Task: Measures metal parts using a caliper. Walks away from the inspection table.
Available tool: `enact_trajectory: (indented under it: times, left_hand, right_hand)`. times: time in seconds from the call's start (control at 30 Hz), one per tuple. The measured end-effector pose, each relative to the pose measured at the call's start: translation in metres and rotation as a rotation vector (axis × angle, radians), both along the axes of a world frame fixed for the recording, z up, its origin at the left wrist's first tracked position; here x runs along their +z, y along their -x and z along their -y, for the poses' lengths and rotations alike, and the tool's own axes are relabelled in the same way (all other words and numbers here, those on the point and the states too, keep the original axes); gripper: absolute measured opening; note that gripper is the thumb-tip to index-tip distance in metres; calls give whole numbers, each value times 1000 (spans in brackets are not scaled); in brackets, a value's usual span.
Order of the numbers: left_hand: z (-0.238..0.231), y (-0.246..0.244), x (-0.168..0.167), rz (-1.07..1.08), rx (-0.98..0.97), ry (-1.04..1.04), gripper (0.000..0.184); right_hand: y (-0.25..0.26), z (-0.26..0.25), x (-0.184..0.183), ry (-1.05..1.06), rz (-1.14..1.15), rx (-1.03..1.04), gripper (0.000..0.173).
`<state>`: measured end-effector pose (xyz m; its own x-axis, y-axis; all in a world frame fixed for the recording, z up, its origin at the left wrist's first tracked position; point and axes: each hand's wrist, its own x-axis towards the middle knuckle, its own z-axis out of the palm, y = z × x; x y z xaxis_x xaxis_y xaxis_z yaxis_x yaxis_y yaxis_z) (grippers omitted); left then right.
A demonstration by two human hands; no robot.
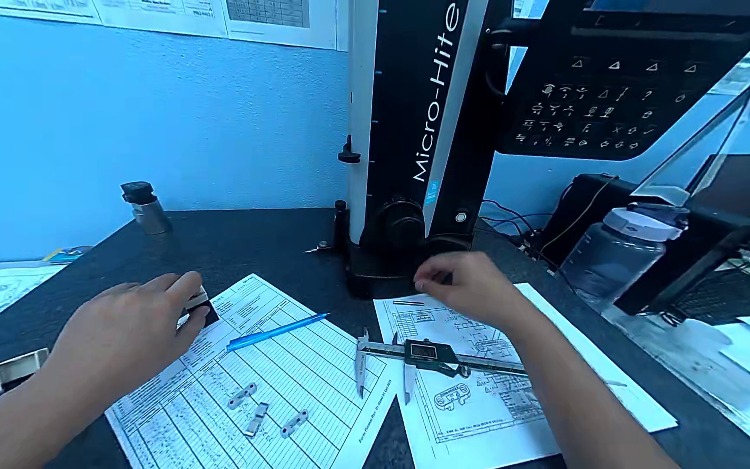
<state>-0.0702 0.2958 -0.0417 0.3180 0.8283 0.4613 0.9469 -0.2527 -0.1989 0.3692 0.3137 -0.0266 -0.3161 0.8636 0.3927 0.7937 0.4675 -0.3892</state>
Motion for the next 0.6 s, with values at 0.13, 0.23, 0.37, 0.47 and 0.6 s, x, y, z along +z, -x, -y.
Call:
enact_trajectory:
  times: [0.13, 0.23, 0.37, 0.47, 0.6]
  left_hand:
    - [0, -4, 13, 87, 61, 136, 34]
    - [15, 8, 31, 246, 68, 154, 43]
    - [59, 58, 55, 499, 74, 98, 36]
    - [85, 101, 43, 663, 112, 53, 32]
    - [112, 122, 16, 588, 65, -50, 43]
  right_hand:
    - [13, -2, -9, 193, 212, 30, 13]
    - [18, -2, -12, 178, 223, 68, 7]
    - [10, -14, -32, 75, 250, 92, 6]
    - [8, -16, -34, 54, 298, 58, 6]
    - [9, -17, -35, 97, 332, 50, 5]
